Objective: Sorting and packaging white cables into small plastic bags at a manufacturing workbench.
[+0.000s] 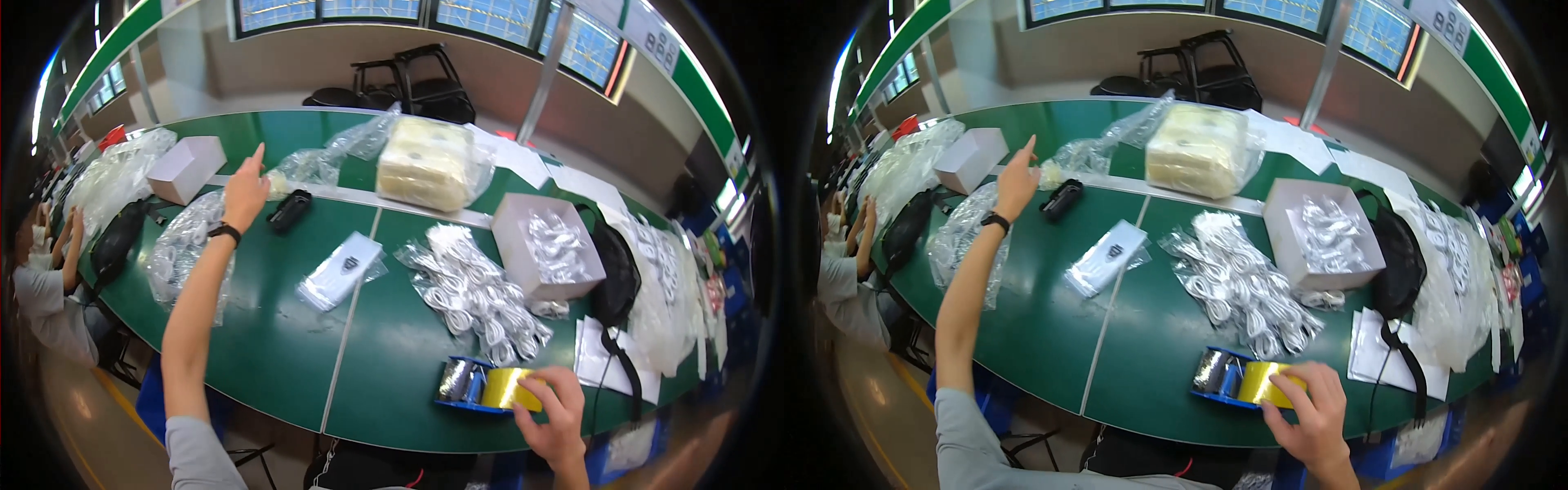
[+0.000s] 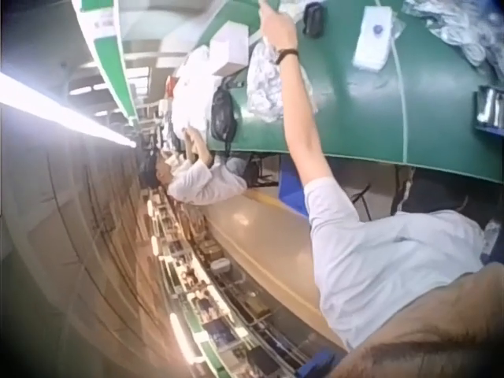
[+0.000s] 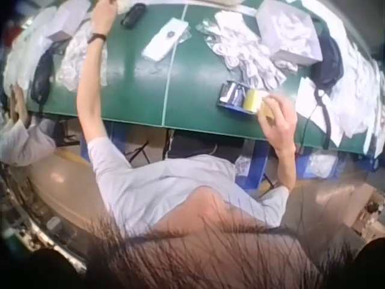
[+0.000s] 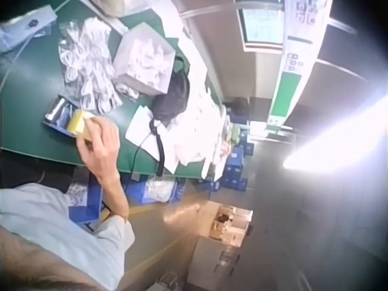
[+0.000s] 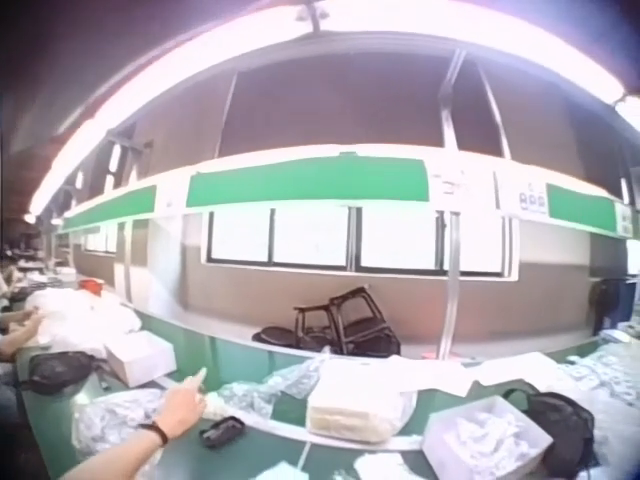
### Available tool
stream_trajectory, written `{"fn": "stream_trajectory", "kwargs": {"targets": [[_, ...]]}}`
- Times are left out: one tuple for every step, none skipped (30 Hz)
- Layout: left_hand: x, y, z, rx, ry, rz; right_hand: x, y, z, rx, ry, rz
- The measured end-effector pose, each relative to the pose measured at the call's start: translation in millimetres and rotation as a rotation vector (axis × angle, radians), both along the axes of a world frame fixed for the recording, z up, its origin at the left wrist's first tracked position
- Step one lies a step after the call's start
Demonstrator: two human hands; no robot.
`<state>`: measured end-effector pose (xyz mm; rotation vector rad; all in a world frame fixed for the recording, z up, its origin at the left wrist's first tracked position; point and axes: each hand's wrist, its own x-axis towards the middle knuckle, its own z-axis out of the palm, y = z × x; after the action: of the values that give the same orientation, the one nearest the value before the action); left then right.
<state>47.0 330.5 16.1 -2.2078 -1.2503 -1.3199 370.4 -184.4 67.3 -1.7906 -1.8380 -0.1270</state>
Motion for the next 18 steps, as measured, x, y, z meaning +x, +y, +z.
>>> {"fn": "stream_trajectory", "kwargs": {"targets": [[6.7, -16.6, 12.5, -0.022, 0.040, -0.023, 0.0, 3.1, 5.0, -0.015, 0.001, -0.022], [11.9, -38.2, 28.9, -0.040, 0.079, -0.040, -0.7, 6.9, 11.2, -0.089, -0.026, 0.012], [17.8, -61.6, 41.3, -0.106, 0.074, -0.082, 0.4, 10.0, 15.1, -0.158, -0.054, 0.052], [25.1, -90.1, 51.9, -0.110, 0.074, -0.089, 2.2, 10.4, 14.7, -0.162, -0.053, 0.046], [42.4, -119.4, 56.1, -0.144, 0.038, -0.199, 4.2, 7.2, 12.1, -0.208, -0.025, 0.024], [54.4, -148.6, 60.4, -0.170, 0.006, -0.296, 7.3, 5.9, 8.9, -0.244, 0.008, 0.014], [57.7, -179.6, 62.3, -0.293, -0.031, -0.414, 10.2, 3.8, 7.2, -0.267, 0.012, 0.026], [62.2, -210.7, 57.7, -0.424, -0.072, -0.538, 13.6, 0.2, 2.8, -0.269, 0.014, 0.018], [68.4, -241.6, 54.5, -0.648, -0.029, -0.647, 17.7, -3.5, -2.5, -0.299, 0.091, 0.011], [72.3, -271.0, 51.5, -0.867, 0.019, -0.741, 21.5, -6.1, -7.4, -0.321, 0.171, 0.013], [69.4, -294.6, 39.2, -1.023, 0.018, -0.774, 23.0, -2.1, -10.2, -0.314, 0.201, 0.048], [70.6, -309.5, 26.7, -1.183, 0.014, -0.809, 23.6, 0.2, -14.1, -0.311, 0.205, 0.063], [77.3, -316.9, 20.5, -1.183, 0.011, -0.806, 24.2, 1.1, -17.2, -0.287, 0.265, 0.052], [86.8, -323.6, 14.5, -1.399, -0.089, -0.840, 26.4, -0.5, -21.1, -0.266, 0.323, 0.033], [95.4, -328.3, 8.8, -1.616, -0.194, -0.866, 30.8, -2.0, -27.2, -0.256, 0.358, 0.061], [104.0, -329.8, 3.9, -1.616, -0.195, -0.874, 33.0, -4.1, -33.3, -0.257, 0.353, 0.056], [111.7, -330.7, -1.1, -1.660, -0.188, -0.870, 33.6, -8.0, -40.4, -0.250, 0.444, 0.019], [117.6, -332.1, -4.9, -1.705, -0.182, -0.864, 33.6, -11.6, -46.1, -0.243, 0.535, -0.017]]}}
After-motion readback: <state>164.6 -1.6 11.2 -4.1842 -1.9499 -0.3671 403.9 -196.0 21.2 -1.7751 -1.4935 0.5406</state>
